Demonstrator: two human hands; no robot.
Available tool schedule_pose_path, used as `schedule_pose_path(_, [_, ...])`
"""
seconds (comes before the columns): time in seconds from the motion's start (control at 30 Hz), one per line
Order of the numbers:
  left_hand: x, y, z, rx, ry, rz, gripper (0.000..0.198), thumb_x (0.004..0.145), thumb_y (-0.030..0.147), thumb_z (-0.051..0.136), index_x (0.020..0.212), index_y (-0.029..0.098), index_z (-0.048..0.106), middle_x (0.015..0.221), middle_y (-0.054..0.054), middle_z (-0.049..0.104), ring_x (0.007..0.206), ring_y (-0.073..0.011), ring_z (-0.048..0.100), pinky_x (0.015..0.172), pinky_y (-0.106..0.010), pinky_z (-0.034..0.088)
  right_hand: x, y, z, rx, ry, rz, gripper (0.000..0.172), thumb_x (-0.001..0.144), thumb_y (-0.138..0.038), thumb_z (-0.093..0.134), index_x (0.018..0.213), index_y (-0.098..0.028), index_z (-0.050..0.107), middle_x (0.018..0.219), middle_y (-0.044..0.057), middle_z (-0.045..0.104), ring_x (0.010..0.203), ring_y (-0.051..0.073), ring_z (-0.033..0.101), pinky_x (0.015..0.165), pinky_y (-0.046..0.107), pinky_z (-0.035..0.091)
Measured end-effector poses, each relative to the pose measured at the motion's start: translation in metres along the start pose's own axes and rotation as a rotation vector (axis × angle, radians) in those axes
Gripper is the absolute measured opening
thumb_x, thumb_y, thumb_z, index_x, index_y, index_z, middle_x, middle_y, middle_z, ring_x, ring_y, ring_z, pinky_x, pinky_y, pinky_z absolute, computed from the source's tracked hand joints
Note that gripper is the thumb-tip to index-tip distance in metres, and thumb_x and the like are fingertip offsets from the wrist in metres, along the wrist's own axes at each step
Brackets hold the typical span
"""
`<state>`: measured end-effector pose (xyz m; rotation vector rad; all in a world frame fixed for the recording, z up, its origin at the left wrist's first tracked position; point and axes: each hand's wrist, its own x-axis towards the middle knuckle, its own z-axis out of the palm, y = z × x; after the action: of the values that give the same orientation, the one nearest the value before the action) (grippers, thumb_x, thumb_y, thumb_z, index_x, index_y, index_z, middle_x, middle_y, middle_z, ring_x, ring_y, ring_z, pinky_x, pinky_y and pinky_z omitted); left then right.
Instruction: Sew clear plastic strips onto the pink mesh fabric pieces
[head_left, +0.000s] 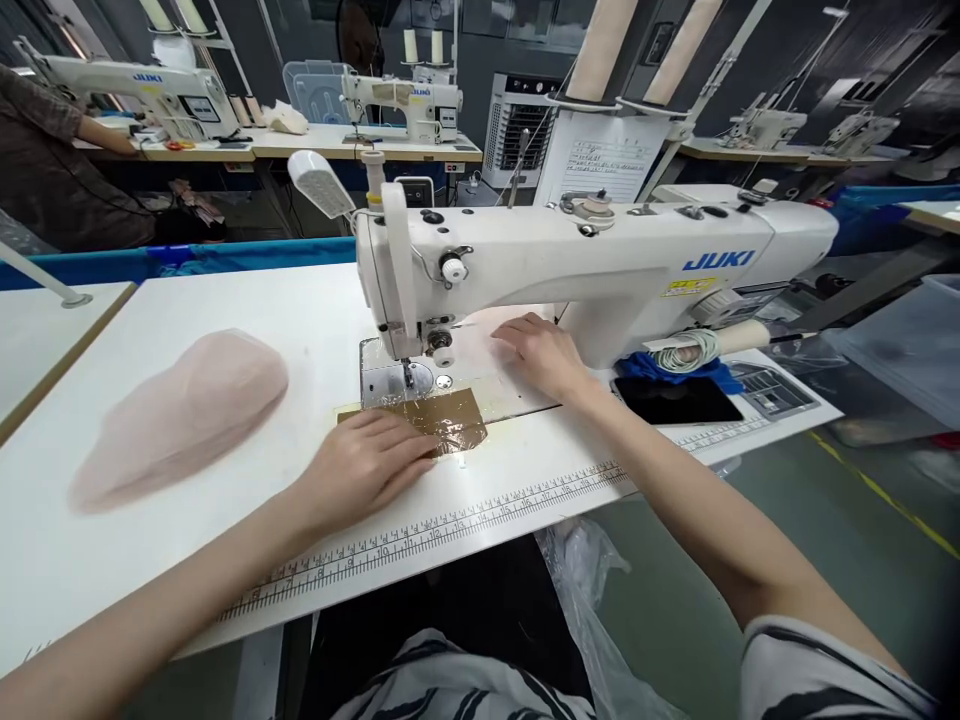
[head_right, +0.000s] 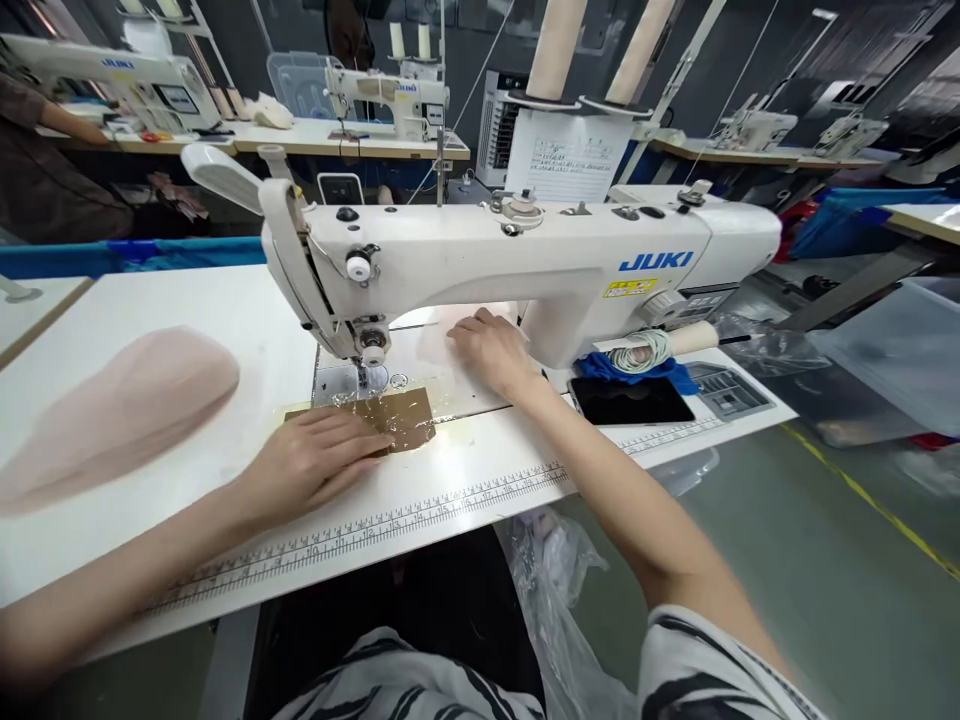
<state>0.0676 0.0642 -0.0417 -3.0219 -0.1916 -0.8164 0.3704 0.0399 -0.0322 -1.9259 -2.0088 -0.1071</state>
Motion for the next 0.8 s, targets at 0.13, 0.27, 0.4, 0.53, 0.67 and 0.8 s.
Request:
schedule_pose_path(0.13, [0.028, 0.011, 0.020, -0.048, -0.022, 0.031, 0.033, 0.103, 0.031, 0.041, 0.109, 0.016, 0.070, 0.097, -0.004, 0.077, 0.086, -0.0178, 0.072, 0.080, -0.033, 0.056, 0.017, 0.011, 0.003, -0.007, 0.007, 0.012, 0.020, 0.081, -0.008, 0.057, 0.079, -0.019, 0.074, 0.094, 0.010, 0.076, 0.097, 0.028, 0.063, 0.083, 0.037, 0.045])
schedule_pose_path(0.27, [0.039, 0.011, 0.031, -0.109, -0.059, 0.016, 0.035, 0.104, 0.035, 0.039, 0.111, 0.017, 0.069, 0.104, -0.004, 0.076, 0.094, -0.0184, 0.072, 0.082, -0.033, 0.057, 0.021, 0.024, 0.002, 0.058, 0.126, 0.108, 0.025, 0.090, -0.018, 0.048, 0.093, -0.018, 0.072, 0.084, 0.009, 0.075, 0.075, 0.023, 0.068, 0.068, 0.031, 0.048])
schedule_pose_path(0.4, [0.070, 0.007, 0.051, -0.084, -0.189, -0.073, 0.044, 0.104, 0.042, 0.035, 0.126, 0.015, 0.061, 0.135, -0.010, 0.063, 0.123, -0.0238, 0.060, 0.099, -0.040, 0.052, 0.020, 0.032, 0.002, 0.144, 0.205, 0.096, 0.026, 0.092, -0.020, 0.046, 0.097, -0.017, 0.071, 0.085, 0.006, 0.075, 0.076, 0.019, 0.070, 0.072, 0.028, 0.052])
schedule_pose_path(0.53, [0.110, 0.000, 0.079, 0.002, -0.292, -0.186, 0.056, 0.101, 0.048, 0.040, 0.144, 0.012, 0.043, 0.155, -0.015, 0.040, 0.142, -0.0297, 0.039, 0.119, -0.047, 0.031, 0.006, 0.028, -0.005, 0.135, 0.238, 0.041, 0.024, 0.091, -0.024, 0.051, 0.099, -0.019, 0.073, 0.099, 0.008, 0.075, 0.084, 0.021, 0.069, 0.073, 0.029, 0.050])
schedule_pose_path(0.67, [0.125, -0.004, 0.095, -0.014, -0.346, -0.248, 0.058, 0.100, 0.046, 0.044, 0.146, 0.011, 0.042, 0.152, -0.017, 0.044, 0.141, -0.0306, 0.041, 0.120, -0.047, 0.028, -0.028, 0.003, -0.040, 0.202, 0.076, 0.037, 0.022, 0.090, -0.028, 0.056, 0.085, -0.020, 0.076, 0.087, 0.005, 0.074, 0.068, 0.016, 0.063, 0.060, 0.026, 0.043])
schedule_pose_path(0.8, [0.123, -0.003, 0.097, -0.021, -0.336, -0.261, 0.054, 0.101, 0.043, 0.043, 0.144, 0.010, 0.044, 0.155, -0.018, 0.037, 0.147, -0.0320, 0.030, 0.122, -0.052, 0.021, -0.066, -0.040, -0.071, 0.589, -0.752, -0.044, 0.017, 0.086, -0.029, 0.063, 0.080, -0.018, 0.075, 0.064, -0.001, 0.068, 0.051, 0.009, 0.052, 0.050, 0.021, 0.037])
